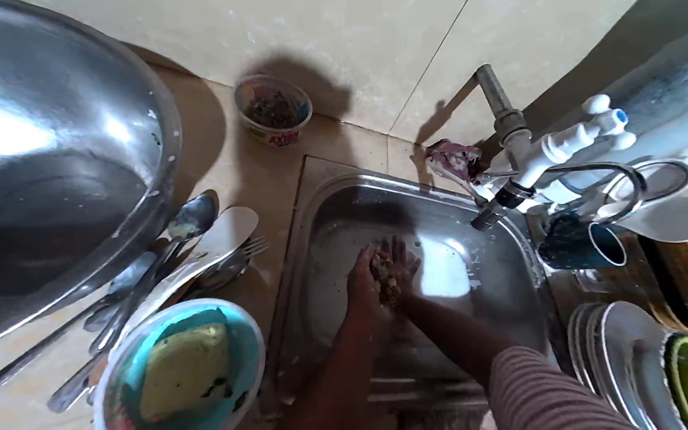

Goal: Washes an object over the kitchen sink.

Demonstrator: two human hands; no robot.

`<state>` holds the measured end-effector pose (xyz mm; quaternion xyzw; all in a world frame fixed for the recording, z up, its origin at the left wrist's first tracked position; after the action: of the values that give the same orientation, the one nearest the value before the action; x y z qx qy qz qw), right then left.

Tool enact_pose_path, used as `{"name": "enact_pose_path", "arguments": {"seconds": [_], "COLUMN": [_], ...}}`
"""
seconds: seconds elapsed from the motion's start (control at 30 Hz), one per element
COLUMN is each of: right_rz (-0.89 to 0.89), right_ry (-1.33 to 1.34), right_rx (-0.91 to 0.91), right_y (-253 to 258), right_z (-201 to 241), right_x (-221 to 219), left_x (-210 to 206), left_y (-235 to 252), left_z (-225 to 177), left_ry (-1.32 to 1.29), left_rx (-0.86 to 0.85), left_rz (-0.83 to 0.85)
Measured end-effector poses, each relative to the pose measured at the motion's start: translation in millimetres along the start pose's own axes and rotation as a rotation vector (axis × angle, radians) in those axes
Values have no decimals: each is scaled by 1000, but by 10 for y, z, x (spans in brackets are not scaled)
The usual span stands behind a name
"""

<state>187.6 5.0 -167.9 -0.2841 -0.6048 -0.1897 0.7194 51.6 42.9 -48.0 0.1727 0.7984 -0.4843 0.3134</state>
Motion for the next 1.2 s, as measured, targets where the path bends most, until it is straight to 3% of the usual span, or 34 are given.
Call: {"name": "enact_pose_path", "arguments": {"seconds": [0.2,0.33,0.5,0.6,0.73,1.0,1.2], "right_rz": [-78,103,-12,133,7,8,238], "right_ry": [58,56,9,24,57,46,35], "right_rx": [43,13,38,26,40,50,92], "right_y": [-56,-45,-22,-5,-24,-56,59], "right_z": [45,55,8,1,37,23,-73], "right_x": [5,92,-20,58,50,37,78], "left_x": [35,26,26,2,9,5,7], "left_y": [28,-6,8,0,17,2,-11], "left_z": [-38,-45,-29,-20,-66,-79,-89], "left_ry": [3,17,20,33,13,45,70], "left_rx": [-23,-25,-34,-34,-40,-48,-61], "left_rz": [-18,-22,7,5,-17,-19,-14]}}
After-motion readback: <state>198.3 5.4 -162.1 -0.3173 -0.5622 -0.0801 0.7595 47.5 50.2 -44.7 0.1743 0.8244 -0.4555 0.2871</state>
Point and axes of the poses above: each hand's wrist, its own y-axis towards the middle knuckle, its own x-axis out of the back of the hand, z = x × y, the point moved 7 cm from there along y, towards the middle knuckle, and after that the axes turned 6 degrees about -y, right-handed, at the moved point
